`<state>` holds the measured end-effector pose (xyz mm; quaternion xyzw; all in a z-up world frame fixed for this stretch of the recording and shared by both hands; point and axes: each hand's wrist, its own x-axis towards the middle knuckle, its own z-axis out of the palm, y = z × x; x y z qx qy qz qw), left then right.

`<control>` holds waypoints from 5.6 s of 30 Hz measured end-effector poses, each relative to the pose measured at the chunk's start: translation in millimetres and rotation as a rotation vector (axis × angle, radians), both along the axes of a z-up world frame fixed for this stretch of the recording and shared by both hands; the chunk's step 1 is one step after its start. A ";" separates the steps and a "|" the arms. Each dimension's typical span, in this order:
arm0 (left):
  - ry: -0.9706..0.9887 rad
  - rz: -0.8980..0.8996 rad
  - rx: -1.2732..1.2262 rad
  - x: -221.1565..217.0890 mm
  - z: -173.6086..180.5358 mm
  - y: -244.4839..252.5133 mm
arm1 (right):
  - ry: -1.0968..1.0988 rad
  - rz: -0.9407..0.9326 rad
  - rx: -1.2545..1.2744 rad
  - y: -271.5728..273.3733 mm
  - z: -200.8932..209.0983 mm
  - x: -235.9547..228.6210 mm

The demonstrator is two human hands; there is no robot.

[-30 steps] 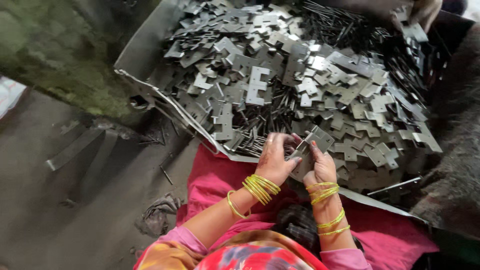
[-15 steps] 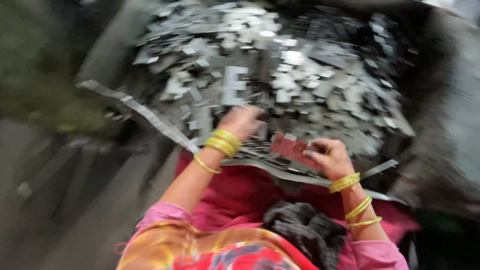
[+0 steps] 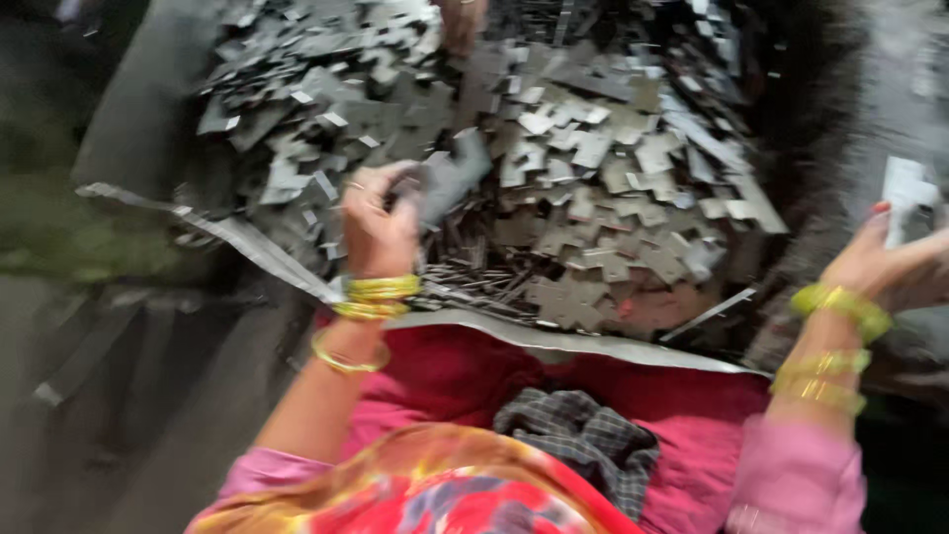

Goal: The person sits on the floor and repeatedly picks up small metal brackets and pins from a large bin, inserts the pins into the brackets, and places the assembled units back into the bin. The process is continuous and repetitive, with no visible final destination or count of completed units.

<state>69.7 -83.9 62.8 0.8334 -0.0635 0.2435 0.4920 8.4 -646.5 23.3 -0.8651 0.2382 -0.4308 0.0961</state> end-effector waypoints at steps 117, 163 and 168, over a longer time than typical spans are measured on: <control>0.409 -0.192 0.478 54.0 52.0 -4.9 | -0.070 0.126 0.347 -42.4 -27.9 -4.8; 0.268 -0.359 0.705 -54.2 -91.9 -140.0 | -0.338 1.045 1.093 202.6 85.1 -18.8; 0.871 -0.551 0.318 -38.5 -67.8 -112.4 | -0.722 0.644 2.020 184.9 43.7 -54.5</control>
